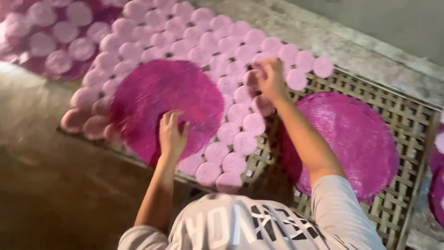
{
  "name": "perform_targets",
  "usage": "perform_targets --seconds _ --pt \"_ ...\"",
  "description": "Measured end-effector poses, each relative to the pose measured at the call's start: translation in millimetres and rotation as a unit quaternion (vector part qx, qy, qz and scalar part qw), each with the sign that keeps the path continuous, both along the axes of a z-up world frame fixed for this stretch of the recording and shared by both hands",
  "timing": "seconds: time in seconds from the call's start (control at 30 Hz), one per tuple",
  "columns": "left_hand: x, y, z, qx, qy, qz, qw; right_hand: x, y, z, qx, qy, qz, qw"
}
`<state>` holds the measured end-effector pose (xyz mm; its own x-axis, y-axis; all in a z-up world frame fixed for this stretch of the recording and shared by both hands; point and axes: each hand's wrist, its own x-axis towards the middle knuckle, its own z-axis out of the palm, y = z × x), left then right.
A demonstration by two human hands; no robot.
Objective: The person arranges small pink circular discs onto larger pink circular bases placed on woven trays. They repeatedly pick up discs and place them in rows, occasionally lifting and repositioning the bases to continue the arrangement.
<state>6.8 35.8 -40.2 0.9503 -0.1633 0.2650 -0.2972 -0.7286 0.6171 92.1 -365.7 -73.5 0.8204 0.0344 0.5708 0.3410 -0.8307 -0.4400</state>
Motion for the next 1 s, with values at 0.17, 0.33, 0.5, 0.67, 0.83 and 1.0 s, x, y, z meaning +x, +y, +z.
perform_targets --seconds 0.17,0.33,0.5,0.67,0.83,1.0 --pt "-5 22 7 -0.030 0.003 0.015 0.999 -8 134 -3 -0.047 0.129 -0.012 0.990" --pt "-18 55 16 -0.042 -0.011 0.008 0.999 -8 180 -2 -0.056 0.094 -0.104 0.989" --pt "-34 86 19 -0.066 -0.029 -0.009 0.997 -30 183 2 0.140 0.125 -0.147 0.971" --pt "-41 85 29 -0.111 0.007 -0.049 0.993 -110 89 44 0.124 -0.065 -0.220 0.965" --pt "-51 31 39 -0.131 0.033 -0.125 0.983 -265 -52 76 0.132 -0.099 -0.386 0.908" --pt "-70 -77 27 -0.140 -0.001 -0.278 0.950 -392 -137 33 0.077 -0.082 -0.496 0.861"
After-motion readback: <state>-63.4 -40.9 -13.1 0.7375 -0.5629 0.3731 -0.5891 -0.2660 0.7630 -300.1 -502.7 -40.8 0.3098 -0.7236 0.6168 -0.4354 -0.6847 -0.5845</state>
